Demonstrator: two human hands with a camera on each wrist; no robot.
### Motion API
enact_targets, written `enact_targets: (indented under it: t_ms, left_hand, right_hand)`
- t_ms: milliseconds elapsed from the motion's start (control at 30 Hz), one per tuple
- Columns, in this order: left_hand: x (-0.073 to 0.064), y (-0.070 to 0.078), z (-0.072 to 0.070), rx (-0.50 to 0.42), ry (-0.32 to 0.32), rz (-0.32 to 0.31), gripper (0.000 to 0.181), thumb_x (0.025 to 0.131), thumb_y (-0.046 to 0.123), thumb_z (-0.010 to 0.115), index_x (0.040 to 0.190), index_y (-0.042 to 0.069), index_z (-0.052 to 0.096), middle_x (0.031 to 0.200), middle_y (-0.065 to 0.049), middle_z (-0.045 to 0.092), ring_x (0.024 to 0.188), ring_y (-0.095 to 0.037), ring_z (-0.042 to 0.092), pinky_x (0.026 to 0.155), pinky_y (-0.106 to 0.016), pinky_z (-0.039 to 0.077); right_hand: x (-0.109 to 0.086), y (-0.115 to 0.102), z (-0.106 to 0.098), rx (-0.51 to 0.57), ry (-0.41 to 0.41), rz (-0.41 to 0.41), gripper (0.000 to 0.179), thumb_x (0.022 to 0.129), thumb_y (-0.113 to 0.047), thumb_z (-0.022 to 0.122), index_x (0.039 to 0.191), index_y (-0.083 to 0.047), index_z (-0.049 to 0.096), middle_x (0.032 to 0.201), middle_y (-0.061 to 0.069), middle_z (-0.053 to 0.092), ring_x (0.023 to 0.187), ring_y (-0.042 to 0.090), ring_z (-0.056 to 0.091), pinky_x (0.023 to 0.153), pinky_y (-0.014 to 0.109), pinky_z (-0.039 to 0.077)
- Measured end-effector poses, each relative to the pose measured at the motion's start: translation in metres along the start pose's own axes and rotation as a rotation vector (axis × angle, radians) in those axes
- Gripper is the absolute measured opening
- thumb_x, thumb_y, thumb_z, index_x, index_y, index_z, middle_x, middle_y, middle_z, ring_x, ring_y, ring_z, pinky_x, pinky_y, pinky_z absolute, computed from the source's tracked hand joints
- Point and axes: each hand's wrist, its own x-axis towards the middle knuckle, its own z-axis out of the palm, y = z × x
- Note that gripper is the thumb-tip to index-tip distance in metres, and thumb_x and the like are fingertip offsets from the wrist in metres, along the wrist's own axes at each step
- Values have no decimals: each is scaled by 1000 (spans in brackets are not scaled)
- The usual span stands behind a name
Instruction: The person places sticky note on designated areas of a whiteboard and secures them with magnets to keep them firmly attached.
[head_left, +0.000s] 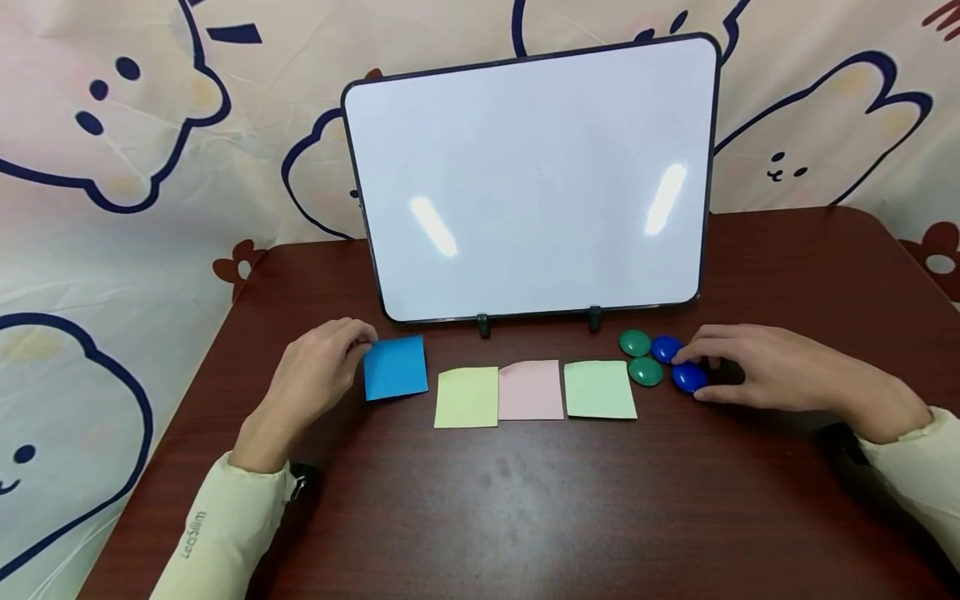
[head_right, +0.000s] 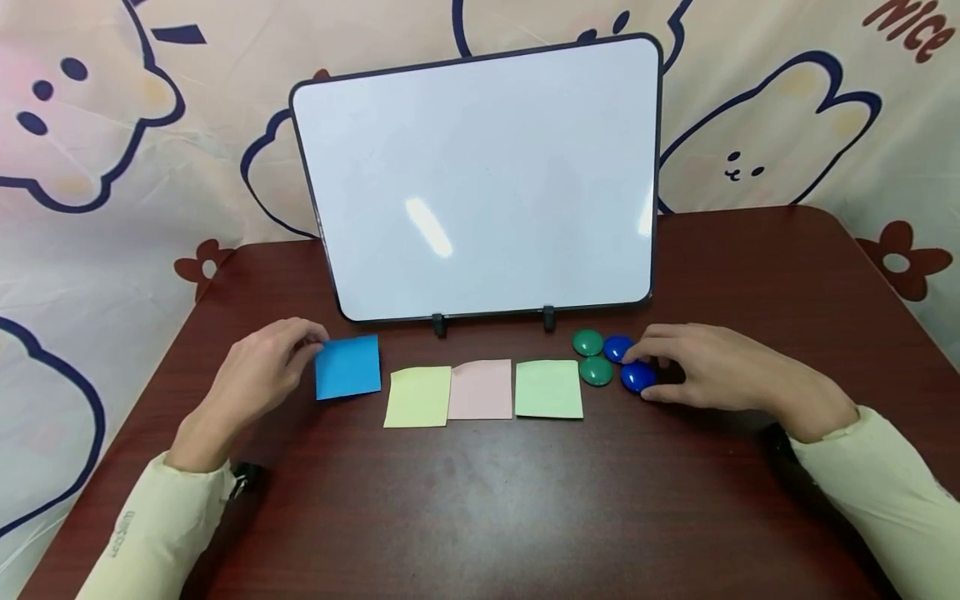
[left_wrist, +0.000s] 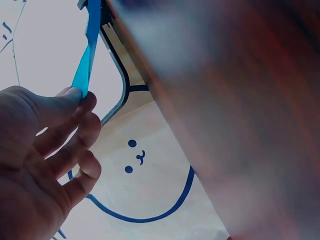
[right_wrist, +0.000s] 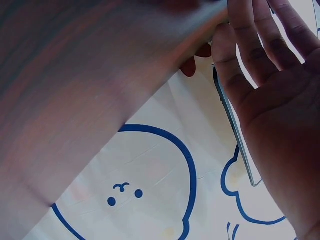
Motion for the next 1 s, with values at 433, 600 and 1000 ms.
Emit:
enact_targets:
  t_ms: [433,600,1000]
  left_hand:
    - [8,17,9,219,194,186,20,82,1,77,101,2,70,92,-13,73,78,-26,64,66,-37,56]
    - [8,26,12,161,285,155,12,88,3,72,99,2,70,89,-14,71,76,-27,63,63,-36,53]
    - [14,40,20,-53,276,48,11,90,5,71,101,3,69,94,-13,71,78,-24,61,69,-38,59]
  right_hand:
    - [1,-1,1,-7,1,-3,39,82,-41,81,118,-37,67,107,-22,58,87,-4,52,74,24,53]
    - [1,-1,-1,-12,5,-5,40,81,-41,82,118,-37,67,108,-22,59,88,-3,53,75,25,54]
    - [1,-2,-2,-8,4,1,38,83,-42,79,118,-37,67,108,-22,60,89,-3,52,76,26,54]
